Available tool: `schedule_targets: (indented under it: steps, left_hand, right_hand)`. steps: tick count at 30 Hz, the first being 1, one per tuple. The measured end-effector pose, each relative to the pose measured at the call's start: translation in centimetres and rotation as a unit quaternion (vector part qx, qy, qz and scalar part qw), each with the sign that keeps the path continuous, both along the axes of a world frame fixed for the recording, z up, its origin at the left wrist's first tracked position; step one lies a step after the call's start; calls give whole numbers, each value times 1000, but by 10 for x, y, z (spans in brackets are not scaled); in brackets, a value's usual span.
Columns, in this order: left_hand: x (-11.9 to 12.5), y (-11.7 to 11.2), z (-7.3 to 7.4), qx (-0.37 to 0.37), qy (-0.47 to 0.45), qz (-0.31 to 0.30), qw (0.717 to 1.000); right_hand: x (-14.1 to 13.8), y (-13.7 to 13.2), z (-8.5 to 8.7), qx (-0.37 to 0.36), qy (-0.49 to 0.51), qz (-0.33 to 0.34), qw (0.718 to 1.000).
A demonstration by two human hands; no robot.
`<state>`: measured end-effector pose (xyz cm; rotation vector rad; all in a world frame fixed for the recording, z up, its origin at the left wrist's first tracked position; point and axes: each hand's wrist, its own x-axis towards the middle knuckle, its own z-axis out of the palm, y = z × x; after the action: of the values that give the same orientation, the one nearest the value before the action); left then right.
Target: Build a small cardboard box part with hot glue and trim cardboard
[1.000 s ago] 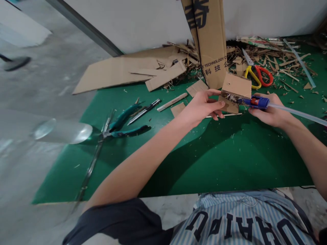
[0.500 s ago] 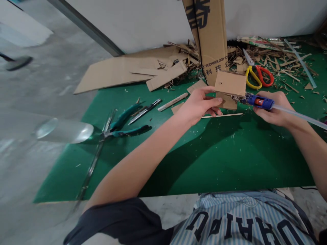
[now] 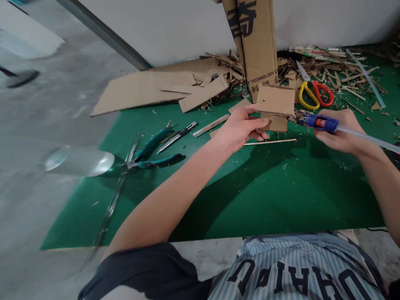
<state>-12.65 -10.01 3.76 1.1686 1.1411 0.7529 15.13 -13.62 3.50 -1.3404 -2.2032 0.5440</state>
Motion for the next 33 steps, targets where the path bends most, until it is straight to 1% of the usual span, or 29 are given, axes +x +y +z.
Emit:
schedule_targets:
  steps: [5, 10, 15, 20, 25, 30, 33]
  left_hand:
    - [2, -2, 4, -21, -13, 16, 1000]
    - [5, -4, 10, -82, -36, 29, 996]
    - [6, -3, 14, -121, -18, 45, 991]
    - [6, -2, 14, -121, -9, 38, 992]
    - [4, -1, 6, -105, 3, 18, 994]
    - [4, -1, 1, -81, 20, -17, 996]
    - [4, -1, 0, -71, 20, -23, 997]
  right_hand:
    - [-1, 0, 2, -3, 8, -1, 1000]
    - [-3, -1, 0, -13, 31, 13, 999]
    - [-5, 0, -3, -27, 32, 30, 999]
    - [-8, 0, -4, -46, 40, 35, 998]
    - [-11, 0, -6, -67, 29, 43, 996]
    - [-14, -2, -9, -51, 10, 25, 998]
    - [-15, -2, -9, -52, 0, 19, 998]
